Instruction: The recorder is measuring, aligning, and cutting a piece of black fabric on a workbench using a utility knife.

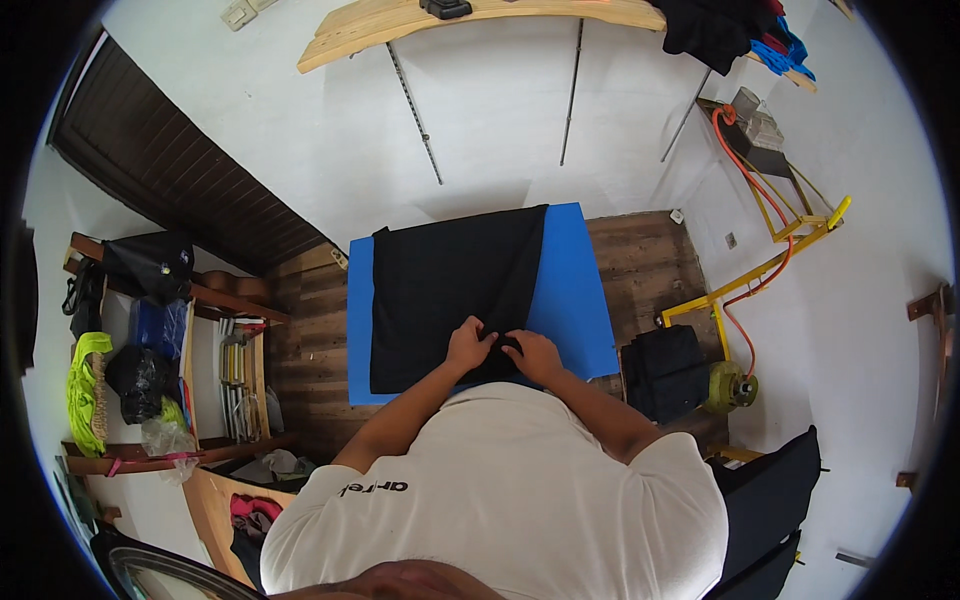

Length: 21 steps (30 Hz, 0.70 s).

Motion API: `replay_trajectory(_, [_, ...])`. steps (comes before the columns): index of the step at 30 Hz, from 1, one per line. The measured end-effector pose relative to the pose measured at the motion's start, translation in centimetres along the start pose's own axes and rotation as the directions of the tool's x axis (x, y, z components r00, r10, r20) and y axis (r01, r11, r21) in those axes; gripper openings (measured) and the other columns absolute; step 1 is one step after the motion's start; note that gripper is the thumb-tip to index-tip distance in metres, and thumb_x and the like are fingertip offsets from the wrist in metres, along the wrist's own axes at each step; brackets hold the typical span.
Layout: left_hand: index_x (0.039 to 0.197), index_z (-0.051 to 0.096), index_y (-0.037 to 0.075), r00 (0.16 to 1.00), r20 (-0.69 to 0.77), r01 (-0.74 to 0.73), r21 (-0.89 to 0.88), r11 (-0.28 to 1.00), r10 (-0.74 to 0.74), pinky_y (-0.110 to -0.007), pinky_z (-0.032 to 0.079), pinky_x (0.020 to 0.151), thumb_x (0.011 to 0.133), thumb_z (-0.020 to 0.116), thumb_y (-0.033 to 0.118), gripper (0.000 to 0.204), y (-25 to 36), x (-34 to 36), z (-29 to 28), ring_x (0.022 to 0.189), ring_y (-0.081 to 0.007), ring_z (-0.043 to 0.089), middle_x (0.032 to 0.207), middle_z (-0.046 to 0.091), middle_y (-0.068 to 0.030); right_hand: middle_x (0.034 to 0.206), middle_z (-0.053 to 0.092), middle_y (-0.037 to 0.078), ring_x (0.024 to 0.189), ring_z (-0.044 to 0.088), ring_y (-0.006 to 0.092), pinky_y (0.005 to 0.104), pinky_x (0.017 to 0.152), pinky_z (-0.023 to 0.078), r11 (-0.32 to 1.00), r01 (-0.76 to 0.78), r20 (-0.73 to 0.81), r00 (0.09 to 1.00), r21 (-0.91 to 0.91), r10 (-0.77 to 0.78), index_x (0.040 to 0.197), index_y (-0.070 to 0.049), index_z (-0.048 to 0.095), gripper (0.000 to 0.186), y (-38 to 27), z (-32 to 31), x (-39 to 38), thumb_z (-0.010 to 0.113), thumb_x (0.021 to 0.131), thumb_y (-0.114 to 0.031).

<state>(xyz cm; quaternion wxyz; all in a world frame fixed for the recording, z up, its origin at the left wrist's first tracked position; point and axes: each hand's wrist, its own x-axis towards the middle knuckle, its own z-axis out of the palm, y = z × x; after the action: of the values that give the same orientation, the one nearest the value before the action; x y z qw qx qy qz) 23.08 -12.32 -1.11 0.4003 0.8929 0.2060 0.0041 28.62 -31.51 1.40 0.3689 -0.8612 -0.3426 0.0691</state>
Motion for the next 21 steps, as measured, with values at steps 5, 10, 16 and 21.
replay_trajectory(5, [0.117,0.058,0.015,0.962,-0.088,-0.262,-0.009,0.965,0.26,-0.045,0.051,0.065,0.09,0.078,0.028,0.035,-0.5,-0.9,-2.7,0.075,-0.0345,0.068,0.084,0.063,-0.0103,0.095,0.075,0.016,0.087,0.072,0.0351,0.0444,0.073,0.057,0.999,-0.04,0.006,0.999,-0.031,0.04,0.103,-0.005,0.076,0.029,-0.6,1.3,0.2,0.076,0.092,-0.032])
replay_trajectory(10, [0.129,0.061,0.024,0.94,-0.084,-0.297,0.272,0.915,0.33,-0.048,0.046,0.075,0.093,0.074,0.032,0.039,-2.8,-1.7,-3.8,0.076,-0.0278,0.066,0.101,0.059,-0.0078,0.093,0.074,0.017,0.083,0.071,0.0355,0.0454,0.072,0.057,0.999,0.006,0.027,1.0,-0.04,-0.005,0.106,-0.005,0.077,0.034,-0.7,2.8,-0.2,0.072,0.095,-0.037])
replay_trajectory(16, [0.13,0.066,0.029,0.959,0.009,-0.245,0.533,0.81,0.284,-0.05,0.034,0.095,0.092,0.072,0.027,0.038,-5.8,-1.9,-3.7,0.089,-0.0224,0.062,0.113,0.053,-0.0065,0.098,0.067,0.012,0.093,0.068,0.0328,0.046,0.073,0.057,0.957,0.039,0.125,0.992,-0.287,-0.003,0.106,-0.005,0.077,0.034,-1.6,4.6,-2.4,0.068,0.097,-0.037])
replay_trajectory(21, [0.133,0.067,0.017,0.9,0.02,-0.339,0.66,0.67,0.436,-0.053,0.032,0.103,0.09,0.069,0.025,0.043,-5.2,-2.3,-3.5,0.112,-0.0311,0.052,0.128,0.053,-0.0119,0.112,0.065,0.01,0.111,0.062,0.0312,0.0439,0.086,0.053,0.908,0.121,0.157,0.986,-0.401,-0.063,0.102,-0.008,0.076,0.024,-2.0,4.5,-1.4,0.074,0.091,-0.03])
